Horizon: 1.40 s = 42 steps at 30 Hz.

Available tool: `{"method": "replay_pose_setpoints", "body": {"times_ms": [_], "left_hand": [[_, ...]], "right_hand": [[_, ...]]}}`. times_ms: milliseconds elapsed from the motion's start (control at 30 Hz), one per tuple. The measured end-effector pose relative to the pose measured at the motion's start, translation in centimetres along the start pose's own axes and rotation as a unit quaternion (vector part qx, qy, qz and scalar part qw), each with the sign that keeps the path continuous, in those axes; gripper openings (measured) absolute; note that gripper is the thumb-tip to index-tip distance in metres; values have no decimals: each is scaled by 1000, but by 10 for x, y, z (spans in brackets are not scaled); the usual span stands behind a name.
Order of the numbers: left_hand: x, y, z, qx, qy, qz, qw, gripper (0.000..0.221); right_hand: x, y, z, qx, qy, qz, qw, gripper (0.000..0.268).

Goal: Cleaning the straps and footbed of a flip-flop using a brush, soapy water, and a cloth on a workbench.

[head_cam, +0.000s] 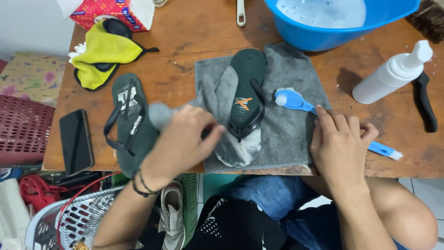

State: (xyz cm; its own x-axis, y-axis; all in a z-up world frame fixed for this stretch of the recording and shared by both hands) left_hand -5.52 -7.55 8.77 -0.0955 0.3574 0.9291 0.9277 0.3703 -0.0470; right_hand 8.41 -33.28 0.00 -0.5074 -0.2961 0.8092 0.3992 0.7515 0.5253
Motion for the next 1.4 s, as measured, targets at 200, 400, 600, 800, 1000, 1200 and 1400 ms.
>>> {"method": "replay_pose_setpoints", "body": {"times_ms": [200, 400, 600, 800, 1000, 1200, 1400], "left_hand": [[-38, -17, 23, -28, -239, -5, 971, 22], [-61, -23, 22, 35, -176, -114, 977, 30], [-64, -22, 23, -19, -92, -198, 976, 37], [-62, -14, 30, 34, -68, -168, 983, 35], [-51, 5, 21, 76, -57, -99, 991, 30], [-68, 4, 20, 55, -23, -182, 981, 32], [-47, -7, 32, 58, -185, -227, 954, 26]], "right_hand": [[-2, -1, 0, -5, 5, -3, 1000, 26], [0, -1, 2, -9, 15, -3, 1000, 28], [-1, -1, 2, -8, -2, -4, 1000, 25], [-1, -1, 3, -9, -2, -3, 1000, 26], [-4, -3, 2, -10, -3, 3, 1000, 27], [-3, -2, 3, -11, -1, -16, 1000, 26], [-3, -4, 3, -18, -2, -13, 1000, 27]]}}
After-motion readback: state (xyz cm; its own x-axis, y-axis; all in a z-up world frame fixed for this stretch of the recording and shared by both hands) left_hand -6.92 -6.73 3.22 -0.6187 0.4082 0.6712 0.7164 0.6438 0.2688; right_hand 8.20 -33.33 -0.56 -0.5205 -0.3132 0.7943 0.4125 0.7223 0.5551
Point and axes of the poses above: each hand's wrist, its own y-axis towards the middle knuckle, its own x-axis out of the back of the hand, z = x × y, the point moved 3 cm from there along y, towards the middle knuckle, and after that the axes turned 14 degrees about x, right-handed, at the moved point
